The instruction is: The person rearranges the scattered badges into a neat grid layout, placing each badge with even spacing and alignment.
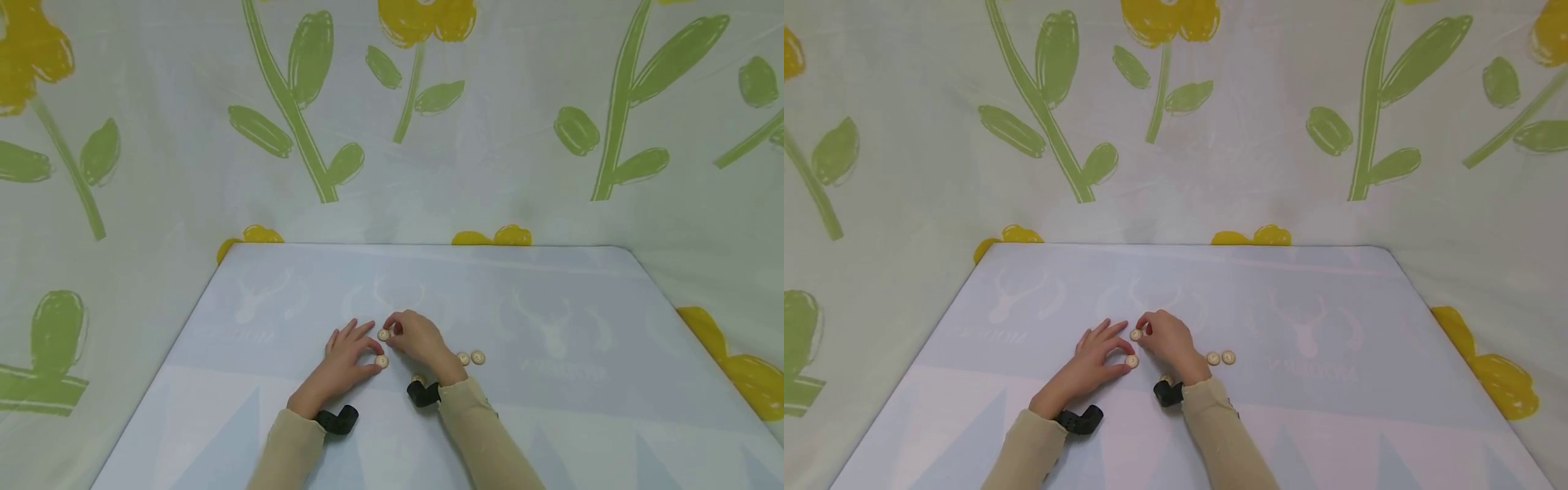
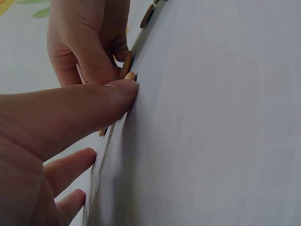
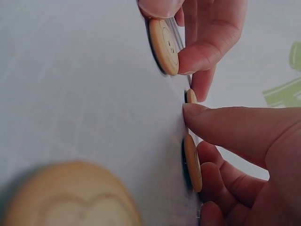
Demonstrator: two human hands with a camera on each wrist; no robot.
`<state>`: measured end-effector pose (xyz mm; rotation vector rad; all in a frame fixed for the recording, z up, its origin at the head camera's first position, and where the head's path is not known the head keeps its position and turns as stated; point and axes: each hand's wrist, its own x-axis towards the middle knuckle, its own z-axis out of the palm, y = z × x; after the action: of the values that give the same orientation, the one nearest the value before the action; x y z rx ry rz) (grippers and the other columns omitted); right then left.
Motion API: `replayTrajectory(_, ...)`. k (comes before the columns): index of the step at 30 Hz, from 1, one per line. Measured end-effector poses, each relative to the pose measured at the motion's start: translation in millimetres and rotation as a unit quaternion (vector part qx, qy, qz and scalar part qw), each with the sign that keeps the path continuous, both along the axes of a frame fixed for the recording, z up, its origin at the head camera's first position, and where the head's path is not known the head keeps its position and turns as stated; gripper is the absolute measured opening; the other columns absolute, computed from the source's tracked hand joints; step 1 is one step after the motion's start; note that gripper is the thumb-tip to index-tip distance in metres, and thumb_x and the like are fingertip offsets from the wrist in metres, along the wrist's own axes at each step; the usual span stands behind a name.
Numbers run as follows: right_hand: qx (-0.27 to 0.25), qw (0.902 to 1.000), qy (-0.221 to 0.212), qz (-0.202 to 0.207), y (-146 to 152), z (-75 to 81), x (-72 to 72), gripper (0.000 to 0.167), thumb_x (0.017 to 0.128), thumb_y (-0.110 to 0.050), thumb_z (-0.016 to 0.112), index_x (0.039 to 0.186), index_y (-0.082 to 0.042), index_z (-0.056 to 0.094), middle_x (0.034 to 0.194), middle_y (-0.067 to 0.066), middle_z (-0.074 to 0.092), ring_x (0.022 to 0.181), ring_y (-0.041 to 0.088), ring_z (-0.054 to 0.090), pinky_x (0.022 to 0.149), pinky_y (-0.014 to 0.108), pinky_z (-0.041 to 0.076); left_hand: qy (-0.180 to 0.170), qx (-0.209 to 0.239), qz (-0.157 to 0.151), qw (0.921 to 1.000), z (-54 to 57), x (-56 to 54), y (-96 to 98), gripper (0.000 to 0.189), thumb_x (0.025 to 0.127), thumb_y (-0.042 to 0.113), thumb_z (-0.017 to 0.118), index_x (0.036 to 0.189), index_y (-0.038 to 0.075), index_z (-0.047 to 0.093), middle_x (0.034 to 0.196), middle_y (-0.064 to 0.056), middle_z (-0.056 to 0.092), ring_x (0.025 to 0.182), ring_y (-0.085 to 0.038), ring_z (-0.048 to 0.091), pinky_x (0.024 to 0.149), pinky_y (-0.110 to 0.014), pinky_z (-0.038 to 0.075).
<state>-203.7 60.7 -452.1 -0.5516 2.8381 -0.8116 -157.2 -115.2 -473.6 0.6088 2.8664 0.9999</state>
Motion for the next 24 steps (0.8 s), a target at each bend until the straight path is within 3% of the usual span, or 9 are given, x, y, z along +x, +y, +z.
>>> replayTrajectory(14,-0.002,1.0000,0.002,-0.008,0.7,-2.3,-1.0,0.017,0.078,-0.022,0.068,0.094,-0.017,0.064,0.074,-0.005,0.049,0.065,0.012,0.046,0.056,0.026,0.038,0.000,0.001,0.004,1.0000,-2.3,-2.2,-0.1,0.014,0.077,0.031,0.069,0.087,0.030,0.060,0.141,-0.004,0.033,0.133,-0.030,0.010,0.099,-0.058,0.001)
replayTrajectory(24,-0.028,0.9990,-0.034,-0.001,7.0,1.0,-3.1,0.021,0.083,-0.026,0.062,0.102,-0.016,0.062,0.077,-0.005,0.051,0.068,0.012,0.047,0.061,0.027,0.040,-0.001,-0.004,0.008,1.0000,-1.1,-2.1,0.7,0.014,0.077,0.031,0.069,0.087,0.030,0.060,0.141,-0.003,0.033,0.133,-0.029,0.011,0.099,-0.058,0.002)
